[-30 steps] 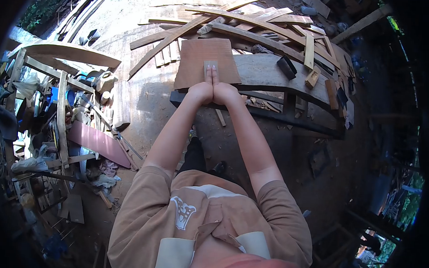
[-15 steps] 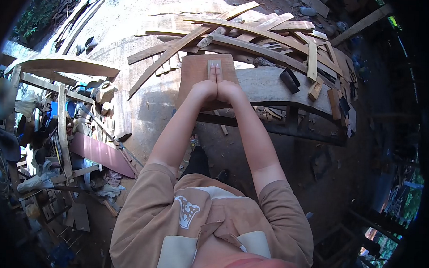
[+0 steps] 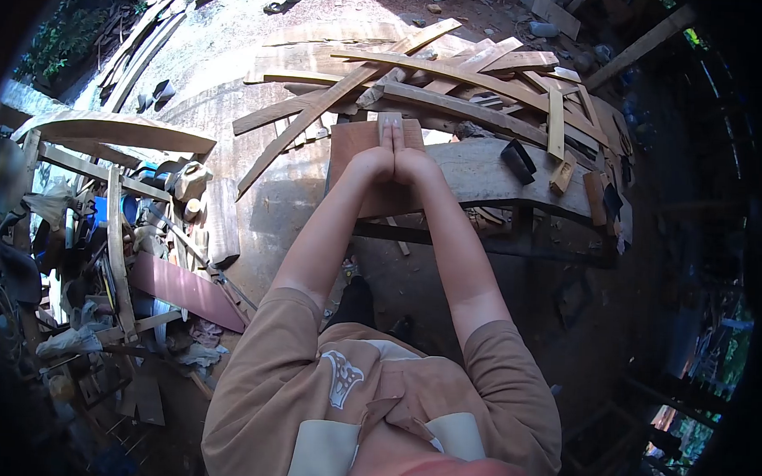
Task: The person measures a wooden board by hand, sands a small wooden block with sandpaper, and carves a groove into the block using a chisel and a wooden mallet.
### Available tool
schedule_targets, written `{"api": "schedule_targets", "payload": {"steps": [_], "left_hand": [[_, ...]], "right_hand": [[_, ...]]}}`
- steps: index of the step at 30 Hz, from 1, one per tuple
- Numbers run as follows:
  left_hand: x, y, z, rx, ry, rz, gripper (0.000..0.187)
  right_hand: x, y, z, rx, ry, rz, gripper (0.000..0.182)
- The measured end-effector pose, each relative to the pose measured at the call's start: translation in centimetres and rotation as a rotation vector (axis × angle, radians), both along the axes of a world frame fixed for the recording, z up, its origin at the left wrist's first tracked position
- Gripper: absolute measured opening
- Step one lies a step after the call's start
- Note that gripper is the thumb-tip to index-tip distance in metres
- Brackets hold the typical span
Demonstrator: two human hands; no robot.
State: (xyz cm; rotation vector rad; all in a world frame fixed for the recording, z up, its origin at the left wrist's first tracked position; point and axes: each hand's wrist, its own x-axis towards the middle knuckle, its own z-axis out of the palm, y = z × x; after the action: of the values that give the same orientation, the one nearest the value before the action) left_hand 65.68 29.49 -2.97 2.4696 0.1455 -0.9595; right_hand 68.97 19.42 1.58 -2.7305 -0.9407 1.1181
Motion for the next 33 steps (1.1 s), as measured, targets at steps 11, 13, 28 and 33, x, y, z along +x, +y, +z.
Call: {"api": "schedule_targets", "payload": {"steps": [11, 13, 28, 33], "left_hand": [[-10.6, -10.0, 3.2, 0.094, -0.116, 0.206, 0.087], [-10.8, -10.7, 2.5, 0.097, -0.026, 0.192, 0.087], [-2.2, -4.4, 2.3, 0.019, -0.079, 0.192, 0.092], [2.5, -2.7, 1.7, 0.083, -0.055, 0.150, 0.095]], "right_hand": [[-9.0, -8.6, -0.9, 0.028, -0.065, 0.035, 0.084], [-9.4, -9.1, -1.1, 0.008, -0.049, 0.052, 0.085], [0.0, -3.8, -2.1, 0.090, 0.010, 0.074, 0.102], [3.9, -1.4, -2.5, 0.140, 0.030, -0.018, 0.096]]}}
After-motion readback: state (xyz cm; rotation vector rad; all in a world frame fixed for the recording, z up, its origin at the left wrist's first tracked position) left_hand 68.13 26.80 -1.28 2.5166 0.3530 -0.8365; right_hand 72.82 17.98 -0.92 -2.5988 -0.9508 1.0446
